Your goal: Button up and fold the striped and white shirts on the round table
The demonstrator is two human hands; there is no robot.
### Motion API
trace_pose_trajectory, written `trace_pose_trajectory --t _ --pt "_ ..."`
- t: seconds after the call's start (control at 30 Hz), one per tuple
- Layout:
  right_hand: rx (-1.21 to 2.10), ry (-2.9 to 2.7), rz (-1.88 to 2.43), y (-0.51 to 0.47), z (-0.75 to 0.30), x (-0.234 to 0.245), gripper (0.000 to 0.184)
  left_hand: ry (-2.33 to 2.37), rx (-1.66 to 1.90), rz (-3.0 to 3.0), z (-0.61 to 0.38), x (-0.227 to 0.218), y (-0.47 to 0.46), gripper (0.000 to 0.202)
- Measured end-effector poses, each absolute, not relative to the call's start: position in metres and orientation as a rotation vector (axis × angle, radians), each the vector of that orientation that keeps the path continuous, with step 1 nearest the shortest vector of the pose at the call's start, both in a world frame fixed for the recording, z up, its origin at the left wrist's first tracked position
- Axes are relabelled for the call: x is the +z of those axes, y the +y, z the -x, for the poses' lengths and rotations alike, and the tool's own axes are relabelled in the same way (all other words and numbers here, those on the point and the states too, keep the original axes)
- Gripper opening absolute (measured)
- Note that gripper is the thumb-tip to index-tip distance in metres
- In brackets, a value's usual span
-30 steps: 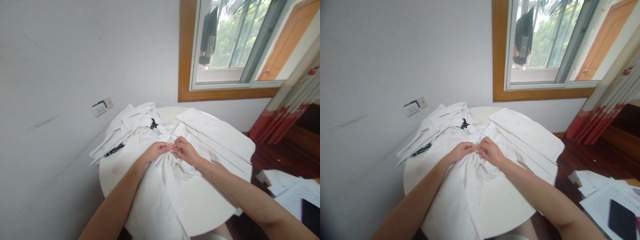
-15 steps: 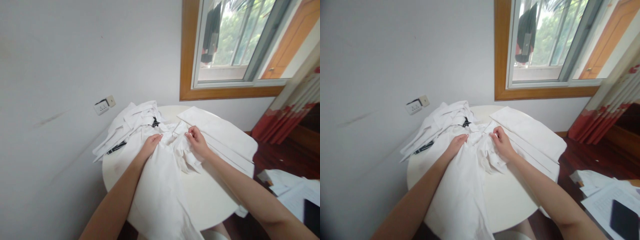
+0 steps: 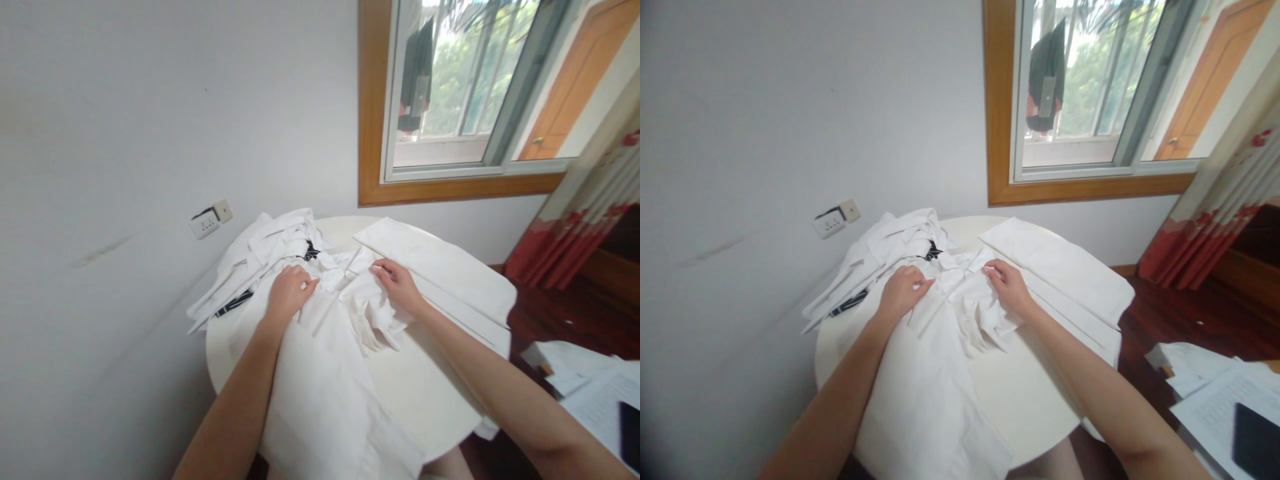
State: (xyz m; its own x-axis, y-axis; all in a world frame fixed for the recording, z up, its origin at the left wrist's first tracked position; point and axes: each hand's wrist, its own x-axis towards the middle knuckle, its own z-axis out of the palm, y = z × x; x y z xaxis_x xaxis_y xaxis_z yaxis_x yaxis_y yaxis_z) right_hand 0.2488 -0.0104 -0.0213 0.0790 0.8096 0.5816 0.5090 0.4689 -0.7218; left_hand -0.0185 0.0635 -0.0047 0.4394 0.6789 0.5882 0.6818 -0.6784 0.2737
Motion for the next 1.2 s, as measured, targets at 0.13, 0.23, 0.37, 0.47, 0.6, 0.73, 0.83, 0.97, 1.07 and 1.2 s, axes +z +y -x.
trace_pose_trajectory --t 0.13,0.23,0.37,0.47,0.6,0.73,0.83,0.97,1.07,1.2 --pt "0.412 -1.447 1.165 -0.008 -0.244 -0.024 0.023 -1.036 -1.194 2.746 0.000 0.011 0.039 0.016" --pt "0.683 -1.290 1.123 -0.010 -0.234 -0.024 0.023 -0.898 -1.082 3.166 -0.011 0.013 0.022 0.021" --pt "1.039 -1.052 1.026 -0.014 -0.221 -0.022 0.027 -0.872 -0.956 3.515 -0.015 0.009 0.014 0.017" --pt "1.031 -0.998 1.081 -0.014 -0.216 -0.022 0.028 -0.910 -0.810 3.644 -0.014 0.008 0.013 0.030" --pt "0.987 -1.032 1.108 -0.010 -0.217 -0.027 0.030 -0.943 -0.751 3.734 -0.013 0.010 0.014 0.031" --pt "1.031 -0.988 1.070 -0.012 -0.219 -0.024 0.030 -0.934 -0.827 3.730 -0.004 0.013 0.023 0.026" --pt "1.047 -0.971 1.040 -0.015 -0.220 -0.017 0.030 -0.927 -0.845 3.653 0.004 0.017 0.029 0.028" --pt "1.014 -1.020 1.060 -0.016 -0.222 -0.016 0.028 -0.930 -0.892 3.569 0.008 0.020 0.032 0.027" --pt "0.966 -1.140 1.131 -0.014 -0.229 -0.021 0.026 -0.922 -0.955 3.492 0.007 0.019 0.029 0.024" --pt "0.541 -1.495 1.153 -0.018 -0.240 -0.019 0.024 -0.951 -1.002 3.415 0.004 0.018 0.025 0.020"
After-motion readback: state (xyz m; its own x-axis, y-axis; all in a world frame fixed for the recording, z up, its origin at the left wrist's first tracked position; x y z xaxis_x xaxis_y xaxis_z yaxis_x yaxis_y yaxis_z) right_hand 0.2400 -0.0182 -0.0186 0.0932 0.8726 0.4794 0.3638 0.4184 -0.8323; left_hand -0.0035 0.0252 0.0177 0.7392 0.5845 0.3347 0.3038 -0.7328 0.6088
